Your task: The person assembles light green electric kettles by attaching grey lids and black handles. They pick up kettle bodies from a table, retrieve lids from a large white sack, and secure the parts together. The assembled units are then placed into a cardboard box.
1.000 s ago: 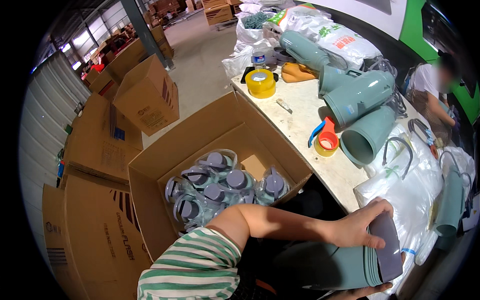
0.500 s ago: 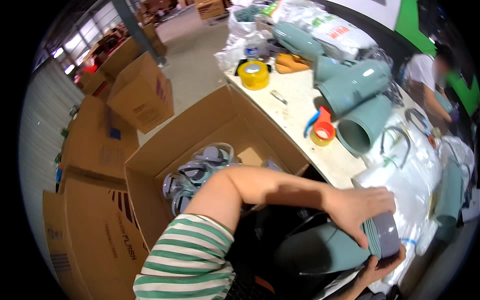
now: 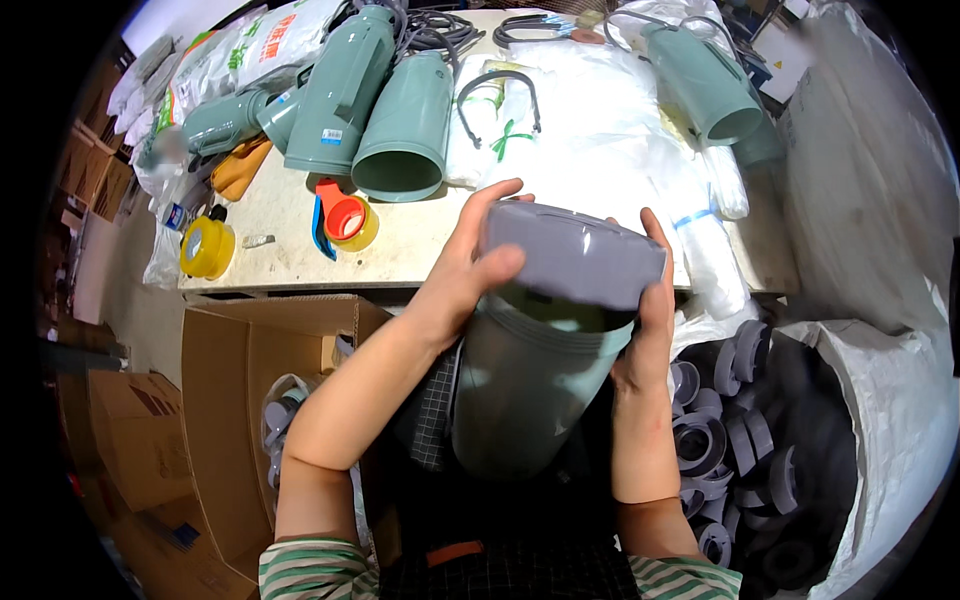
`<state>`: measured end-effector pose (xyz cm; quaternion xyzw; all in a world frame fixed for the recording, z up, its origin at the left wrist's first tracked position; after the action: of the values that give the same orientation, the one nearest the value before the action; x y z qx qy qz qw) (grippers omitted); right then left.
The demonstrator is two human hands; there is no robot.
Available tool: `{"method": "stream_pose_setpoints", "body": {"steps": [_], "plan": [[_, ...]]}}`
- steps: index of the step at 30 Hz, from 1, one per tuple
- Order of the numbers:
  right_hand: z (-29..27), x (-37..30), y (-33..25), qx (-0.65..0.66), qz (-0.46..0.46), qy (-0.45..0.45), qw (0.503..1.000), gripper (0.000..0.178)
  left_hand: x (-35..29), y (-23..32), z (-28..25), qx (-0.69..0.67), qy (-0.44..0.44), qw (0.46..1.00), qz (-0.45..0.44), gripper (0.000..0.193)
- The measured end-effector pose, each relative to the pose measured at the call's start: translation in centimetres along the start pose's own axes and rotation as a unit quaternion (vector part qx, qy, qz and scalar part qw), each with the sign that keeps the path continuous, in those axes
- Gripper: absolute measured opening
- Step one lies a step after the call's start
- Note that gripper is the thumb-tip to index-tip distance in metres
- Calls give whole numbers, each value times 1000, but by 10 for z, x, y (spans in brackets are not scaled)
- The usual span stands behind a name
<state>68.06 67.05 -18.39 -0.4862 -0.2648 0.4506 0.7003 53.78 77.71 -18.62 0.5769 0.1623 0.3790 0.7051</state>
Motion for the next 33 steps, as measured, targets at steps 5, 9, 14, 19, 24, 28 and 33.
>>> {"method": "stream_pose_setpoints", "body": {"steps": [5,9,14,19,24,28,33], "plan": [[-2,-6,13,-44,1,4,999,119,-15,1,-3,20,40,999,-7,131],[-3,-8,11,-41,-19,11,999,114,-19,-1,-7,-2,58,996,74,108],[-7,-14,12,14,-64,19,998,103,-26,27,-8,132,72,969,196,100],[20,-35,-39,-311,-335,-27,889,89,-30,75,24,421,-109,831,346,104],[7,-29,-27,-312,-307,-30,899,75,-33,63,27,408,-92,827,375,84],[30,-45,-55,-423,-333,43,841,62,-21,48,36,408,-86,841,343,60],[-64,-43,-58,8,-243,-45,969,16,-41,-3,-25,252,96,947,176,37]]}}
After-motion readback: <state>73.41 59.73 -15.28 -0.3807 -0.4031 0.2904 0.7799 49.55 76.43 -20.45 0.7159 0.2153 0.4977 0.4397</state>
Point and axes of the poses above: each hand's wrist, its own x-axis towards the middle knuckle, its own z-axis out of the palm, y = z × x, the point moved 10 cm from there along x, towards the middle knuckle, and after that the axes turned 12 degrees about z, right-handed, at the moved point
